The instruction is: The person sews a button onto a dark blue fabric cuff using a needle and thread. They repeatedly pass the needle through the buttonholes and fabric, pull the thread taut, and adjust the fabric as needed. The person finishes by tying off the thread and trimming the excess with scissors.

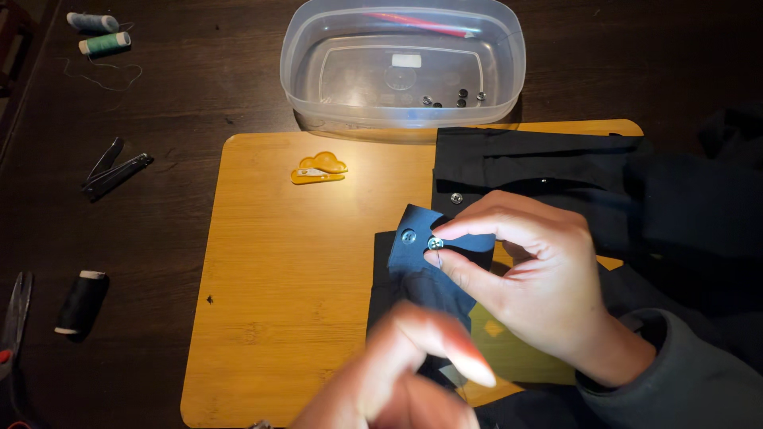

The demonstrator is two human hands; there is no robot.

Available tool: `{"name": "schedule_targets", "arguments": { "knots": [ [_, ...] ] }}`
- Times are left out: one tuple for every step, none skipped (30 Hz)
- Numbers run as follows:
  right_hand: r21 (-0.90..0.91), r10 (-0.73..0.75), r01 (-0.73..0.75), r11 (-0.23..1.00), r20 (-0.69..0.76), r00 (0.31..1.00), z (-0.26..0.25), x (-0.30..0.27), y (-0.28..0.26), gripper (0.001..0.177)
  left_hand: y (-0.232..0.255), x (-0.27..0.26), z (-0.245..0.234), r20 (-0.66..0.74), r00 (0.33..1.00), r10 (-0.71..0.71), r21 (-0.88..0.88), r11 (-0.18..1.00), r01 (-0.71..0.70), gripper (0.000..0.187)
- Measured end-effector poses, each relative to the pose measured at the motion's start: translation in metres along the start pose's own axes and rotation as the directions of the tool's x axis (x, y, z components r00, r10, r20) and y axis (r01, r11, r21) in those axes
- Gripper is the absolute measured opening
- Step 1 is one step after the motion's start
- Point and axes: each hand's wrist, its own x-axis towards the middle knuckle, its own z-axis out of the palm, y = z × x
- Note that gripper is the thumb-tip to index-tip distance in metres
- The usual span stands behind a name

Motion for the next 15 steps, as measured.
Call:
{"name": "schedule_targets", "arguments": {
  "knots": [
    [0.012,0.0,0.0,1.0,0.005,1.0,0.0,0.0,-0.001,0.021,0.002,0.001,0.006,0.012,0.987,0.163,-0.001,0.987,-0.163,0.029],
    [0.024,0.001,-0.001,1.0,0.011,1.0,-0.001,0.0,-0.002,0.021,0.006,0.003,0.011,0.023,0.947,0.321,-0.004,0.947,-0.321,0.03],
    [0.035,0.0,-0.001,0.999,0.014,1.0,-0.001,-0.001,-0.002,0.021,0.012,0.006,0.012,0.014,0.946,0.325,0.123,0.938,-0.324,0.025],
    [0.045,-0.005,0.004,0.999,0.016,1.0,-0.001,-0.001,-0.003,0.021,0.019,0.008,0.012,0.006,0.944,0.33,0.249,0.914,-0.321,0.02],
    [0.055,-0.009,0.008,0.998,0.017,1.0,-0.001,-0.001,-0.003,0.021,0.025,0.009,0.013,-0.003,0.942,0.335,0.371,0.875,-0.31,0.017],
    [0.064,-0.013,0.012,0.998,0.017,1.0,-0.001,-0.001,-0.003,0.021,0.025,0.007,0.016,0.01,0.928,0.373,0.429,0.836,-0.341,0.015],
    [0.055,-0.017,0.016,0.998,0.015,1.0,-0.002,-0.001,-0.002,0.021,0.025,0.004,0.019,0.029,0.913,0.407,0.483,0.794,-0.37,0.014],
    [0.046,-0.021,0.021,0.999,0.012,1.0,-0.002,-0.001,-0.001,0.021,0.026,0.003,0.021,0.05,0.897,0.44,0.535,0.747,-0.396,0.014],
    [0.036,-0.025,0.024,0.999,0.01,1.0,-0.002,-0.001,0.0,0.021,0.028,0.003,0.02,0.154,0.889,0.432,0.604,0.671,-0.43,0.014],
    [0.042,-0.031,0.031,0.999,0.006,1.0,-0.002,-0.001,0.001,0.021,0.033,0.003,0.018,0.255,0.875,0.411,0.66,0.587,-0.468,0.014],
    [0.046,-0.036,0.036,0.998,0.002,0.999,-0.002,-0.001,0.002,0.021,0.037,0.004,0.016,0.352,0.857,0.377,0.703,0.498,-0.508,0.015],
    [0.05,-0.041,0.041,0.998,-0.001,0.999,-0.003,-0.001,0.003,0.021,0.036,0.004,0.018,0.33,0.846,0.418,0.76,0.415,-0.501,0.011],
    [0.041,-0.042,0.042,0.998,-0.006,0.999,-0.003,-0.001,0.003,0.021,0.034,0.001,0.021,0.309,0.832,0.461,0.811,0.328,-0.484,0.008],
    [0.032,-0.042,0.043,0.999,-0.011,0.999,-0.003,-0.001,0.003,0.021,0.033,0.001,0.024,0.292,0.813,0.503,0.857,0.241,-0.456,0.005],
    [0.026,-0.045,0.045,0.999,-0.013,0.999,-0.002,-0.001,0.002,0.022,0.031,0.003,0.025,0.224,0.808,0.544,0.921,0.154,-0.359,0.004]
  ]
}}
